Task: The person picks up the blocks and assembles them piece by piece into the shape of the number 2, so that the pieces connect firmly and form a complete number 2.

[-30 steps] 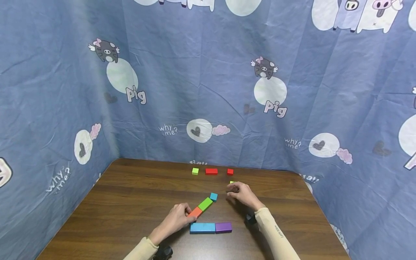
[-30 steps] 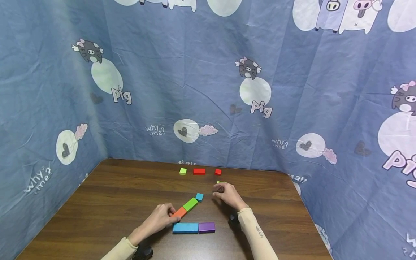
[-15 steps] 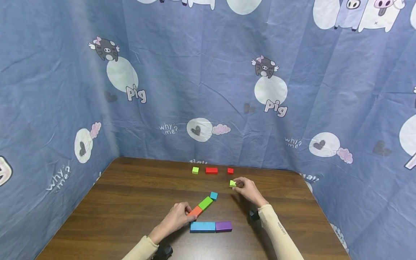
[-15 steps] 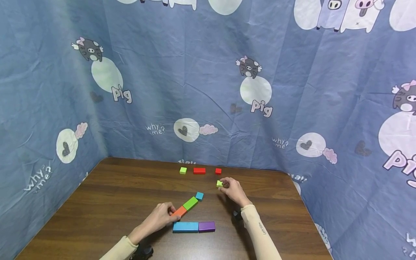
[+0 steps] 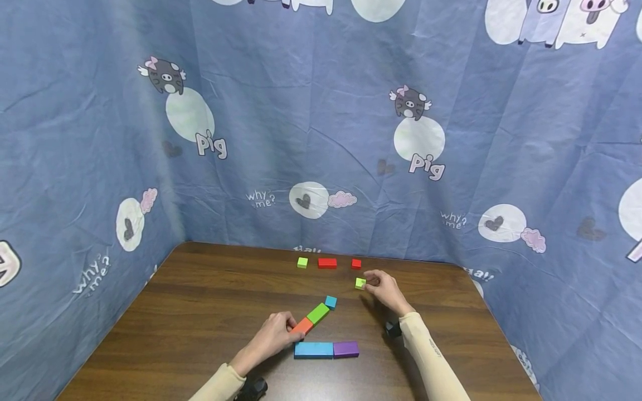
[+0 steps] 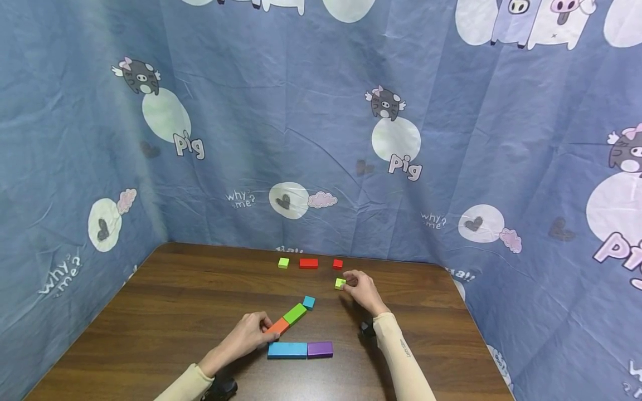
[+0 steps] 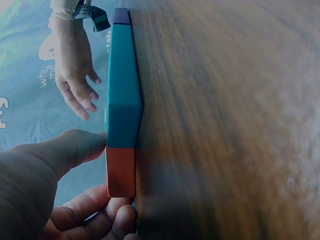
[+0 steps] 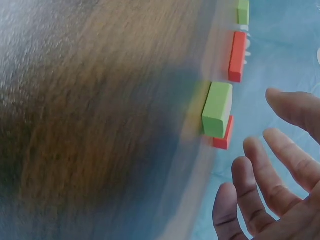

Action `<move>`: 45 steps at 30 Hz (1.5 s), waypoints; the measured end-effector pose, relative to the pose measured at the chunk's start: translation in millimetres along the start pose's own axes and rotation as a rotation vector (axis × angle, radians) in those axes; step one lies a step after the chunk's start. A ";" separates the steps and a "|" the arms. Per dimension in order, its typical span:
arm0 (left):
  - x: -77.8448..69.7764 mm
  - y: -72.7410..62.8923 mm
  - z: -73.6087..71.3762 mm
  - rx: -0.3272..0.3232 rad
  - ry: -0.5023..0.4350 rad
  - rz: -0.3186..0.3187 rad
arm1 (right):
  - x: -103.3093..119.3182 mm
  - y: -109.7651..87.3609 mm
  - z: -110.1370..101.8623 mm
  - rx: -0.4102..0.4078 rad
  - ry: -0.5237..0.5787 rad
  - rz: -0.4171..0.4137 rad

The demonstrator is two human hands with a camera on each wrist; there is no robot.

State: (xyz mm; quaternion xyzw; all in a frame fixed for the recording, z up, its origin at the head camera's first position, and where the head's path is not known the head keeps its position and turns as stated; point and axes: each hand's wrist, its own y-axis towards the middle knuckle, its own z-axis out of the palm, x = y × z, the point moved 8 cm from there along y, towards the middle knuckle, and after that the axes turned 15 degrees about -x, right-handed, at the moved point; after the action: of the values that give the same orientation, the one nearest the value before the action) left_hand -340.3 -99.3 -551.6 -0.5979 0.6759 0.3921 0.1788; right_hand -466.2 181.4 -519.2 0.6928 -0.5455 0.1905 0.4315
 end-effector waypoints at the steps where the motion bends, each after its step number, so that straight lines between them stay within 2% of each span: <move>1: -0.4 0.1 -0.2 -0.001 0.000 0.000 | -1.3 0.5 0.0 -0.006 -0.001 0.006; 17: 1.8 -0.4 0.5 0.003 -0.015 -0.005 | -8.1 3.0 8.2 -0.080 -0.025 0.026; 27: 2.8 -1.5 0.5 0.012 -0.028 0.007 | -12.6 -0.8 12.1 -0.068 -0.013 0.078; 45: 0.4 -0.3 0.4 0.015 -0.007 -0.008 | -20.5 -1.8 17.2 -0.035 -0.071 0.144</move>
State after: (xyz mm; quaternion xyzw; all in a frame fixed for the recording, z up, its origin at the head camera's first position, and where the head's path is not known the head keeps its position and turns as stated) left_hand -340.2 -99.2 -552.3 -0.5980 0.6758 0.3881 0.1873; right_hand -474.9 179.7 -544.5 0.6506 -0.6119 0.1870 0.4091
